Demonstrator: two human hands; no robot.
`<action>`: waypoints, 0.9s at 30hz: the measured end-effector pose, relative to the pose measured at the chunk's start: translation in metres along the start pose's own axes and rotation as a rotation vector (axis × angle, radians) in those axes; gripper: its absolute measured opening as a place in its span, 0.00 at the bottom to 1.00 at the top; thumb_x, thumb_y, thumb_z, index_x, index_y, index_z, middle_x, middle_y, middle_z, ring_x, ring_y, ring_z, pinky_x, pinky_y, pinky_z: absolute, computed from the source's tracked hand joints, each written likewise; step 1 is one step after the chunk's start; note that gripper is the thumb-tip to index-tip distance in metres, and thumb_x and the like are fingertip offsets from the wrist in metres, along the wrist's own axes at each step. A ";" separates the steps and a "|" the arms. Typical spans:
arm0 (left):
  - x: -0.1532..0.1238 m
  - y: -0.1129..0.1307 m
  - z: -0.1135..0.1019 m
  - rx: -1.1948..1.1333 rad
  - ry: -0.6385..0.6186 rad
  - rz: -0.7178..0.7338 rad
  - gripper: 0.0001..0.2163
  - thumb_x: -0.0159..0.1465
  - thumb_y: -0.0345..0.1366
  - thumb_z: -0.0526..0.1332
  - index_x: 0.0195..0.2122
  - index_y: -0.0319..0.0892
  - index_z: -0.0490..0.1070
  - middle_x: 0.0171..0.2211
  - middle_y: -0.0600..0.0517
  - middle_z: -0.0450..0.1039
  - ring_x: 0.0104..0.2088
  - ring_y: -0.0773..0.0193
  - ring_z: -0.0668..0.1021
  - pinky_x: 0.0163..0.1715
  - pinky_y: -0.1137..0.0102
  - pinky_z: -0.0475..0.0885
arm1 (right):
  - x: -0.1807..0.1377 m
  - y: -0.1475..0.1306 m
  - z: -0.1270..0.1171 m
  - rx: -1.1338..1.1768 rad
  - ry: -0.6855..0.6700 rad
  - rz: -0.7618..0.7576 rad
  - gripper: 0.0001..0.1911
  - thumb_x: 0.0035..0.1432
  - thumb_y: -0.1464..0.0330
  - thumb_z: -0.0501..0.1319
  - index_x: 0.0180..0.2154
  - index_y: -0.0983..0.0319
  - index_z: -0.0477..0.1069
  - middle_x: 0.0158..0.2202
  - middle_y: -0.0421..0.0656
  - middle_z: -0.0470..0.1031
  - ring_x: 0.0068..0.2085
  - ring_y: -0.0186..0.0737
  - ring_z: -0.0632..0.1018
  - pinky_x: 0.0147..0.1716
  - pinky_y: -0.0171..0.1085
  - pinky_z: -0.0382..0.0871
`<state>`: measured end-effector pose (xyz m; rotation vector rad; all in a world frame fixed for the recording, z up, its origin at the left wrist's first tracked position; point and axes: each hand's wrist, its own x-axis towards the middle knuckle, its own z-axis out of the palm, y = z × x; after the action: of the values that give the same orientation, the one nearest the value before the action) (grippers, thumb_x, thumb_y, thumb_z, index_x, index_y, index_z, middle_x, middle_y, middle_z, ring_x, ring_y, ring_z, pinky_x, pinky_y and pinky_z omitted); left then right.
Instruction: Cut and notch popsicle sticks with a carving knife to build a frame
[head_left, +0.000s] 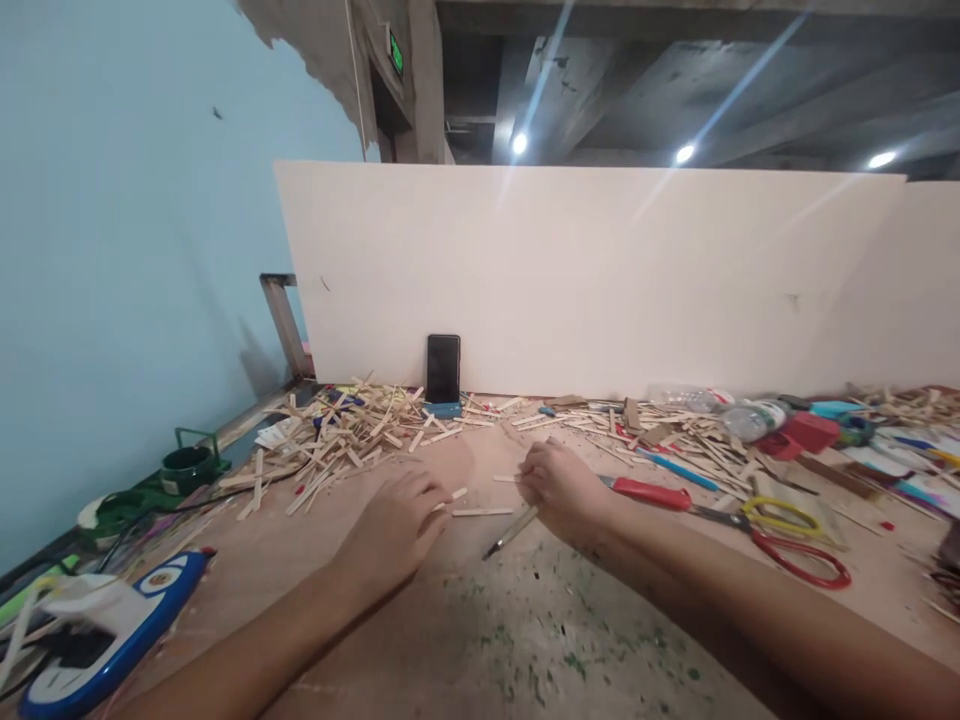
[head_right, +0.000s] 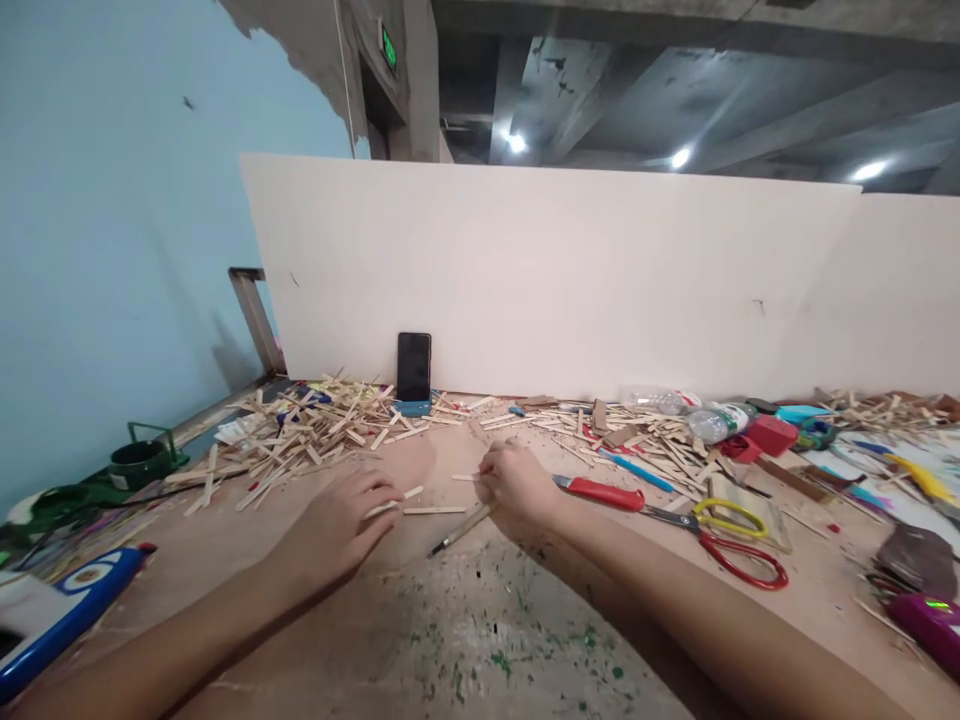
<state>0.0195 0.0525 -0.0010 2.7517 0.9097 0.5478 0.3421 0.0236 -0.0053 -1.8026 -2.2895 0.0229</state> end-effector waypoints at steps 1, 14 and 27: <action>0.000 0.001 0.000 -0.009 0.000 0.006 0.10 0.81 0.43 0.71 0.54 0.41 0.82 0.55 0.46 0.84 0.56 0.52 0.86 0.60 0.50 0.85 | 0.000 -0.001 -0.001 0.000 -0.020 0.012 0.21 0.80 0.57 0.71 0.66 0.61 0.79 0.65 0.52 0.81 0.59 0.53 0.85 0.58 0.55 0.86; 0.001 0.021 -0.028 -0.335 0.149 -0.104 0.11 0.79 0.41 0.65 0.48 0.45 0.88 0.48 0.47 0.90 0.51 0.52 0.88 0.55 0.57 0.83 | 0.003 0.005 -0.019 -0.016 -0.182 -0.030 0.19 0.80 0.58 0.71 0.63 0.62 0.80 0.62 0.51 0.82 0.58 0.52 0.85 0.59 0.55 0.86; -0.038 0.071 -0.099 -0.431 0.412 -0.243 0.07 0.73 0.40 0.71 0.38 0.57 0.89 0.36 0.63 0.88 0.38 0.65 0.86 0.44 0.74 0.80 | -0.026 -0.047 -0.049 0.464 -0.272 -0.392 0.09 0.80 0.69 0.67 0.47 0.57 0.87 0.43 0.41 0.89 0.42 0.40 0.88 0.43 0.37 0.82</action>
<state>-0.0110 -0.0206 0.0989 2.1438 1.0427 1.1363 0.3117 -0.0187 0.0454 -1.1634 -2.5055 0.7070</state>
